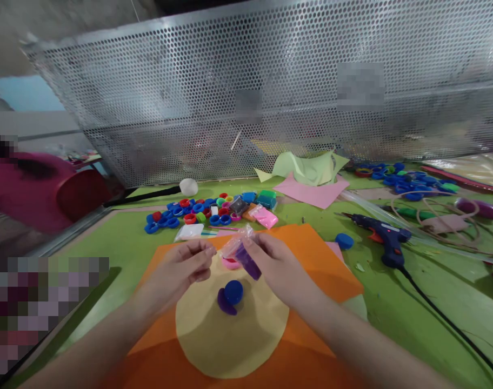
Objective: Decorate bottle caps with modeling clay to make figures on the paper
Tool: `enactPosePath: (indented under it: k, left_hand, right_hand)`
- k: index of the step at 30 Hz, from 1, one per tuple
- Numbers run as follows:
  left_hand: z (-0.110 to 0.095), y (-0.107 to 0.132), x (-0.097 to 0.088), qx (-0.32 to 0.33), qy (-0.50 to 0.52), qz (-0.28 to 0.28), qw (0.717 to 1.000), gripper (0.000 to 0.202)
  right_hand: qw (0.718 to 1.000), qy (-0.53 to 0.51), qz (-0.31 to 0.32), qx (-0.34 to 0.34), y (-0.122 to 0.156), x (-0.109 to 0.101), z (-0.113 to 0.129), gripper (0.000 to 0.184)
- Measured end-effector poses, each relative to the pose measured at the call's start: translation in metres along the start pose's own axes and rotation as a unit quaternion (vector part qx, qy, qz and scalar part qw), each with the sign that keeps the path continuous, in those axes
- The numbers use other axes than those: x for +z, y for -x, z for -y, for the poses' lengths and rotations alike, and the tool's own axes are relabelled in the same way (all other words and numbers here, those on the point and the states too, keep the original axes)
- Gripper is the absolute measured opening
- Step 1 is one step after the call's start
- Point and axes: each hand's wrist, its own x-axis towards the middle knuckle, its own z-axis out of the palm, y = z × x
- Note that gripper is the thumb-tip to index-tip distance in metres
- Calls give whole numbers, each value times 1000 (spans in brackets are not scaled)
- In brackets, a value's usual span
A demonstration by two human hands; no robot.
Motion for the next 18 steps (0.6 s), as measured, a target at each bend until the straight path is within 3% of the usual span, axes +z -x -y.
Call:
enactPosePath:
  k: [6, 11, 18]
  left_hand:
    - [-8, 6, 0, 66, -100, -34, 992, 22]
    - [-12, 13, 2, 145, -206, -87, 964, 9]
    - [-13, 13, 5, 177, -208, -25, 962, 8]
  right_hand:
    - [998, 43, 21, -30, 4, 3, 4, 35]
    - [996, 59, 31, -59, 7, 6, 6, 32]
    - [989, 71, 93, -89, 10, 10, 7, 24]
